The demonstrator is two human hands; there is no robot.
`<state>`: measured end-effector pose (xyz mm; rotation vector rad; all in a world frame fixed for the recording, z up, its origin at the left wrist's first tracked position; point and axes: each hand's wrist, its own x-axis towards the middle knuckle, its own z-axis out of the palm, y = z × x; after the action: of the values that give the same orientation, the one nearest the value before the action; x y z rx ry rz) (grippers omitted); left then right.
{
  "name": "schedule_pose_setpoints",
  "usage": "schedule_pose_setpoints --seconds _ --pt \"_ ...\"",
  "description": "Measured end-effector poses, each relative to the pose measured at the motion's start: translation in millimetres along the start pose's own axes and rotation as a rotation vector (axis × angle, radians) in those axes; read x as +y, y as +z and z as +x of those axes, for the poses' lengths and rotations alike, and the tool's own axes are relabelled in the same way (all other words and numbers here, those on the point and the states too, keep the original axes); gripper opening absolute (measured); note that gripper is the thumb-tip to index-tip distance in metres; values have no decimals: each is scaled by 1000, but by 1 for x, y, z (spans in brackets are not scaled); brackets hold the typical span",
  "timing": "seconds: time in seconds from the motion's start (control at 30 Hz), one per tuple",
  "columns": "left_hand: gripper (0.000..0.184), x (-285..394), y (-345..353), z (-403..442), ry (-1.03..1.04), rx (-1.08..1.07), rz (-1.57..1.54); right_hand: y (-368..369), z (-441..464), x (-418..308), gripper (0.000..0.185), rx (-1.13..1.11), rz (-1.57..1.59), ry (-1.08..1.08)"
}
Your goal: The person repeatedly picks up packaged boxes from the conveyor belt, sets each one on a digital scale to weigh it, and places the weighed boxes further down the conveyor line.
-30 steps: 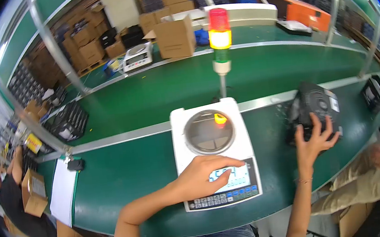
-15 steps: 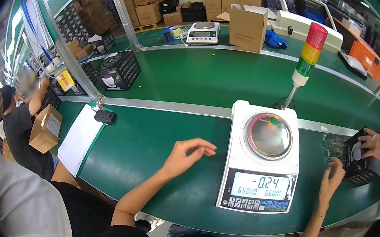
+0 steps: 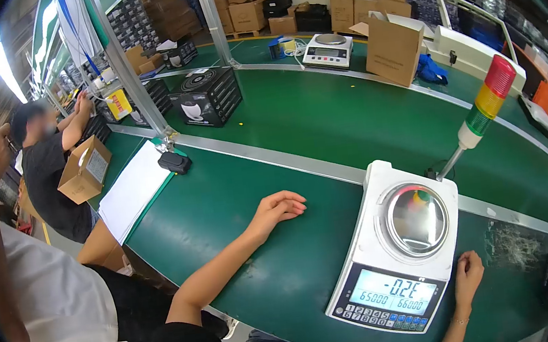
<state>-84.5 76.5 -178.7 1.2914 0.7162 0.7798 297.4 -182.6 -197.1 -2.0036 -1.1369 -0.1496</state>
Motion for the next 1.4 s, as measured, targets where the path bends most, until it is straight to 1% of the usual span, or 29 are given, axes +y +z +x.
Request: schedule_pose_setpoints --seconds 0.2,0.3,0.5,0.7,0.8,0.83,0.87,0.9,0.93,0.97,1.0,1.03,1.07,1.1,1.13,1.2,1.23,1.27,1.37,1.4 --pt "20 1 -8 0 -44 4 -243 0 1 8 5 -32 13 12" --pt "19 -1 -10 1 -49 0 -312 0 1 7 5 -39 27 29" --pt "19 -2 -9 1 -45 -12 -329 -2 2 1 6 -42 33 49" --pt "22 -8 -9 7 11 -16 -199 -1 1 5 8 -36 3 32" --pt "36 0 -20 32 -57 143 -303 1 0 5 8 -23 3 15" --pt "57 8 -32 51 -127 241 -246 0 0 2 8 -9 0 4" --pt "72 25 -46 72 -128 349 -18 -2 0 -7 8 -13 19 19" --pt "85 46 -56 94 -119 560 142 -2 1 -8 8 -1 -9 -2" --pt "99 44 -92 132 35 743 399 -2 1 -6 7 -1 -28 10" --pt "111 83 -83 134 -39 879 208 -1 0 -5 7 -1 -45 25" --pt "121 104 -93 144 -90 920 42 0 0 -5 7 4 -61 19" --pt "126 118 -102 159 -152 1008 -64 1 0 -5 7 11 -80 10" --pt "127 121 -115 175 -161 1119 -85 0 1 -6 8 17 -104 0" --pt "126 128 -115 178 -160 1168 -126 0 1 -10 8 31 -117 5" --pt "128 116 -137 190 -107 1086 -209 0 2 -11 8 35 -123 17" --pt "129 94 -150 203 -30 1066 -286 -1 4 -14 8 23 -129 34" --pt "128 88 -144 206 -7 1130 -284 1 3 -9 8 43 -138 -1" --pt "125 89 -140 209 -25 1199 -290 0 5 -6 9 28 -123 33" --pt "121 90 -120 201 71 1211 -294 -1 6 -8 9 4 -101 84" --pt "116 91 -113 199 103 1224 -271 -1 6 -10 9 -1 -96 95"
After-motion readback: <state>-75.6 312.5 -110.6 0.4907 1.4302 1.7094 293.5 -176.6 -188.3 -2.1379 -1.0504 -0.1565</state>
